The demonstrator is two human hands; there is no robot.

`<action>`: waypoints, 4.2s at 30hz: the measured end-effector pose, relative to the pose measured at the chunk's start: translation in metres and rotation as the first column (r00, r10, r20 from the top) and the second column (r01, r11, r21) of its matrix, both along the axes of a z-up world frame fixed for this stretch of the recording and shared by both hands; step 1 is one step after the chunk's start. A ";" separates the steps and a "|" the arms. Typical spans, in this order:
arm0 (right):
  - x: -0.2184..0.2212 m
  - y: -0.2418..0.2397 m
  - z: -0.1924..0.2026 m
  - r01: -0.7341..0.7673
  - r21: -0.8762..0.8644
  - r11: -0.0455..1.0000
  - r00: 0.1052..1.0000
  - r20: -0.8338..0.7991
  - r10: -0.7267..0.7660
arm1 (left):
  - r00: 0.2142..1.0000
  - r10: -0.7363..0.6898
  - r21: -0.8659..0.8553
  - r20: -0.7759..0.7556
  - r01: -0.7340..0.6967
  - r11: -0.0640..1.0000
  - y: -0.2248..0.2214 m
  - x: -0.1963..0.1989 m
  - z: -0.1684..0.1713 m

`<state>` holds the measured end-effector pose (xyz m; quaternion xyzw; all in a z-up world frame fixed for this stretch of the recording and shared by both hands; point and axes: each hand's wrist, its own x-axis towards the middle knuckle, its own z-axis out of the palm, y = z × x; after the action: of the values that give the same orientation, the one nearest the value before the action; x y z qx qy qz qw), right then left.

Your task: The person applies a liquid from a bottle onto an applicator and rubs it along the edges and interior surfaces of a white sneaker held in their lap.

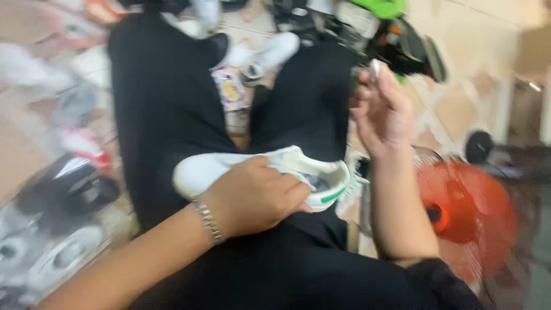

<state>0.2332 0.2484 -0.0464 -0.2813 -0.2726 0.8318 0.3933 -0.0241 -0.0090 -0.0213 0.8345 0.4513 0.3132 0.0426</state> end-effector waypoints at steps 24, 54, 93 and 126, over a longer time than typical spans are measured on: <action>-0.157 0.065 -0.030 -0.175 0.266 0.948 0.781 0.624 -0.031 | 0.091 0.932 -0.800 -0.350 -0.547 -0.247 -0.127 -0.243 -0.362; -0.261 -0.018 0.035 -0.119 0.815 0.568 0.988 0.155 -0.015 | 0.479 0.566 0.185 0.671 -0.848 0.497 0.071 -0.185 0.033; -0.252 -0.018 0.020 -0.148 0.819 0.554 0.971 0.226 -0.074 | 0.386 0.903 0.332 0.187 -0.890 0.312 0.046 -0.204 0.009; 0.007 -0.010 -0.038 0.284 0.524 0.803 0.735 0.418 -0.533 | 0.007 0.843 -0.482 0.538 -0.818 0.314 -0.059 -0.248 -0.243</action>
<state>0.2402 0.2381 -0.0844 -0.4678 -0.4770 0.5248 0.5275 -0.2723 -0.0683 -0.2644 0.2041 0.7970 0.5672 0.0375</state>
